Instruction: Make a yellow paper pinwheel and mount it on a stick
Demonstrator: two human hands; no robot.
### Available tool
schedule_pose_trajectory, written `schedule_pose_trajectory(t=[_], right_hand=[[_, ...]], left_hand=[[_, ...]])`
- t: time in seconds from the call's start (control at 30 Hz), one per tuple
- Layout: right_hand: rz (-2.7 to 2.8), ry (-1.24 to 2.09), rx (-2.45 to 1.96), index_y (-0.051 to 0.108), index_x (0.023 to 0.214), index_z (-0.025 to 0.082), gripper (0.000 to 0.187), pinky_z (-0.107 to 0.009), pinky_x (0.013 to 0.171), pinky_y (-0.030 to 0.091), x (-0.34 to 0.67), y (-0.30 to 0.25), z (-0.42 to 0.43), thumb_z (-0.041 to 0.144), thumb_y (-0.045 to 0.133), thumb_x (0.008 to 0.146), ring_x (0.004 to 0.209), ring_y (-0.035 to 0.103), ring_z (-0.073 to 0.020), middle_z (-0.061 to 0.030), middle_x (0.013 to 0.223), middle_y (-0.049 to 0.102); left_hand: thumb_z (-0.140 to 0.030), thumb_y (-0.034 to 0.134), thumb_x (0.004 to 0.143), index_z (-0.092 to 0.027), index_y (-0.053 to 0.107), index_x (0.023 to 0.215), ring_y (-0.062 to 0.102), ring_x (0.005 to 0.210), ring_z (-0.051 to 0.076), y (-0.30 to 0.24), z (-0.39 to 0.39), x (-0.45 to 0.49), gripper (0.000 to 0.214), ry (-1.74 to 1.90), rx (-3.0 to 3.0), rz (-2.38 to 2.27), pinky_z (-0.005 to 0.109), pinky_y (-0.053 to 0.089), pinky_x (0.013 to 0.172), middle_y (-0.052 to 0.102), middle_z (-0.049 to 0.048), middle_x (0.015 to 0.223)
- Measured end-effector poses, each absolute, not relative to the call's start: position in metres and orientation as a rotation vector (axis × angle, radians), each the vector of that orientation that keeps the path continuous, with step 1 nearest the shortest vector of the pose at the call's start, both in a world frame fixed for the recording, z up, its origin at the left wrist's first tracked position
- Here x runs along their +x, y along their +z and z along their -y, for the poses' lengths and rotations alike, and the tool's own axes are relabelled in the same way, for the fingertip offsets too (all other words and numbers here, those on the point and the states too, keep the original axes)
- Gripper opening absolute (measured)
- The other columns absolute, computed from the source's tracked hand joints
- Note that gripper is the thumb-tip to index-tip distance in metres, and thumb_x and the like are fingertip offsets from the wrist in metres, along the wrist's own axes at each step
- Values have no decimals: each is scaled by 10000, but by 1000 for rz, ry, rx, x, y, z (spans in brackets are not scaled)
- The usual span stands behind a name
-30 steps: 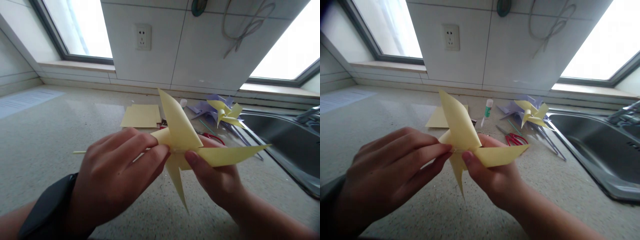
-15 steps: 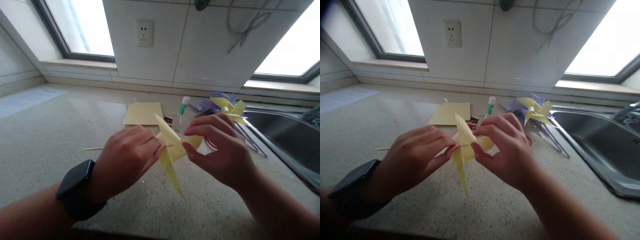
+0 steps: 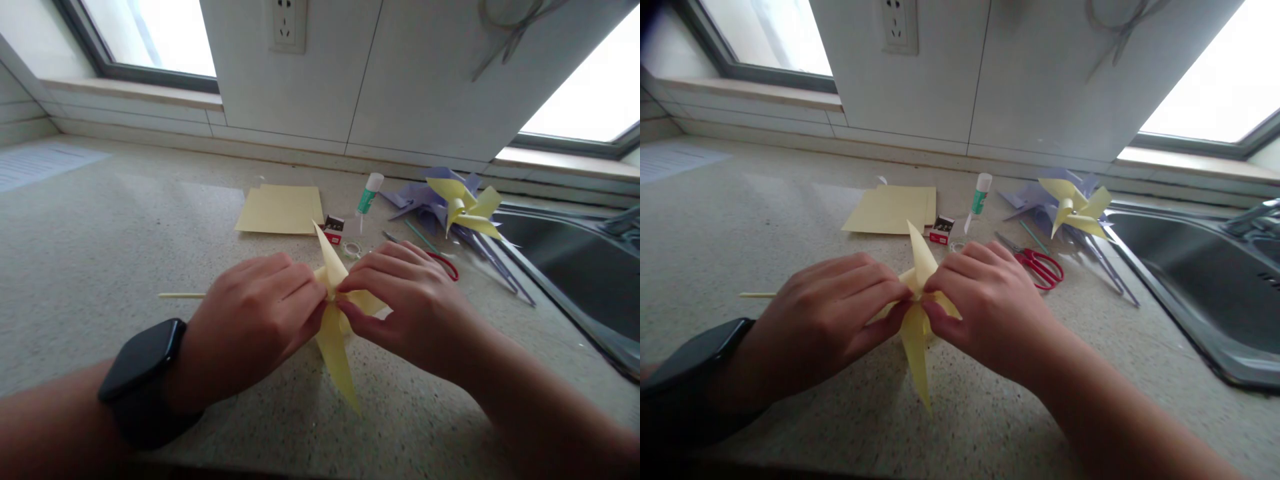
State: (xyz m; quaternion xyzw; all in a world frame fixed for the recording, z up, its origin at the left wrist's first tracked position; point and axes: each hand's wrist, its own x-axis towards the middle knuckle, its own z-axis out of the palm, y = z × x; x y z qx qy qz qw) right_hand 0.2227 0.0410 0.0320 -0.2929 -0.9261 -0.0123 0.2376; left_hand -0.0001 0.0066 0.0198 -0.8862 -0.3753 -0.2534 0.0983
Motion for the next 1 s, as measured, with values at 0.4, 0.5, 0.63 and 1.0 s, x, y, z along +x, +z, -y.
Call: schedule_pose_trajectory(t=[0.4,0.5,0.63,1.0], right_hand=[[2533,15,-818,704,776,201,41,-363,759,426,219,32,-41,207,707,817,763,603,-195,-5,765,704],[2548,58,-825,697,771,196,29,-362,758,428,220,31,-41,192,718,790,753,610,-193,-3,749,699],[2563,3,-780,691,778,194,35,-364,746,423,221,31,-40,199,697,812,732,606,-189,2,739,693],[2563,-11,-657,664,760,156,100,-353,708,448,220,30,-40,151,622,850,695,549,-177,-33,726,651]], left_hand=[[-253,555,981,-160,680,872,566,711,218,18,-4,1,190,-753,-2649,1114,376,441,632,647,42,780],[-260,553,984,-156,693,895,580,717,217,17,-3,2,196,-739,-2673,1135,375,446,632,654,44,790],[-263,546,990,-156,703,909,584,713,214,17,-1,3,206,-755,-2676,1134,373,447,627,660,41,790],[-248,598,963,-157,709,878,597,727,208,16,0,3,167,-894,-2696,1142,365,471,641,687,37,805]])
